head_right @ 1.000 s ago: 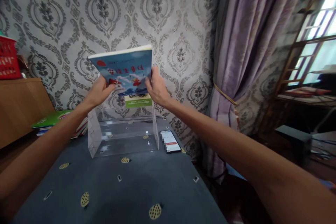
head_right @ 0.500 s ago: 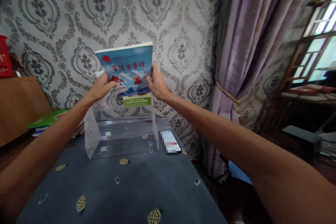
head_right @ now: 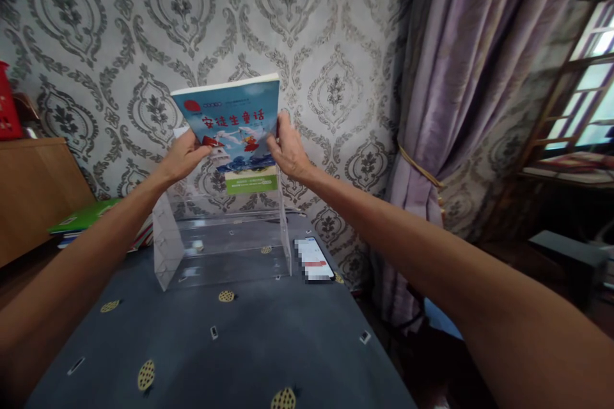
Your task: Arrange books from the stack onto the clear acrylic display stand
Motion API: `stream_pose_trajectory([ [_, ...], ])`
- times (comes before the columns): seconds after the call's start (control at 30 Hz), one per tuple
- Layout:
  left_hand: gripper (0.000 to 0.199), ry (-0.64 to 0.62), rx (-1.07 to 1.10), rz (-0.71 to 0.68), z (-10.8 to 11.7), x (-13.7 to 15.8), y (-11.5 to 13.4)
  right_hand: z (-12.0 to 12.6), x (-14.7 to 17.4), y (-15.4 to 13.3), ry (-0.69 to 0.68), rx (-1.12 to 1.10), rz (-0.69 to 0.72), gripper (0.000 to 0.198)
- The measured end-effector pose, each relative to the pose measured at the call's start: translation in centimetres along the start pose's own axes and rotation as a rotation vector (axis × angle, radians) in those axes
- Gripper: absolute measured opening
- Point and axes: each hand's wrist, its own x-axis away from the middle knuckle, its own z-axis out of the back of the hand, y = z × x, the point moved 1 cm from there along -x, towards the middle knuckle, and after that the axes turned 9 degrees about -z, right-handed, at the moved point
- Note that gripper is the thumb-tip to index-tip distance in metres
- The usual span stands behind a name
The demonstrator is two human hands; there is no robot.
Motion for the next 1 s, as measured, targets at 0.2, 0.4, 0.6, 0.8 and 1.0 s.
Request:
stream_pose_trajectory([
  [0.2,0.04,-0.023,-0.037,0.004,-0.4,0.1,-0.5,-0.1,0.0,0.4,-0.032,-0.012,-0.03,0.026],
  [0.4,0.045,-0.058,0.036,0.1,-0.7,-0.1,-0.6,-0.1,-0.6,0.4,-0.074,-0.091,-0.045,0.02],
  [0.6,0.053,-0.046,0.102,0.167,-1.4,-0.7,-0.7,-0.2,-1.1,0.6,-0.061,-0.073,-0.081,0.011],
  [0.8,0.038,0.004,0.169,0.219,-2.4,-1.1,-2.0,-0.7,-2.0,1.2,-0.095,-0.042,-0.168,0.017],
  [1.0,0.037,-0.024,0.152,0.307,-2.9,-0.8,-3.6,-1.5,-3.0,1.7,-0.103,0.077,-0.137,0.019],
])
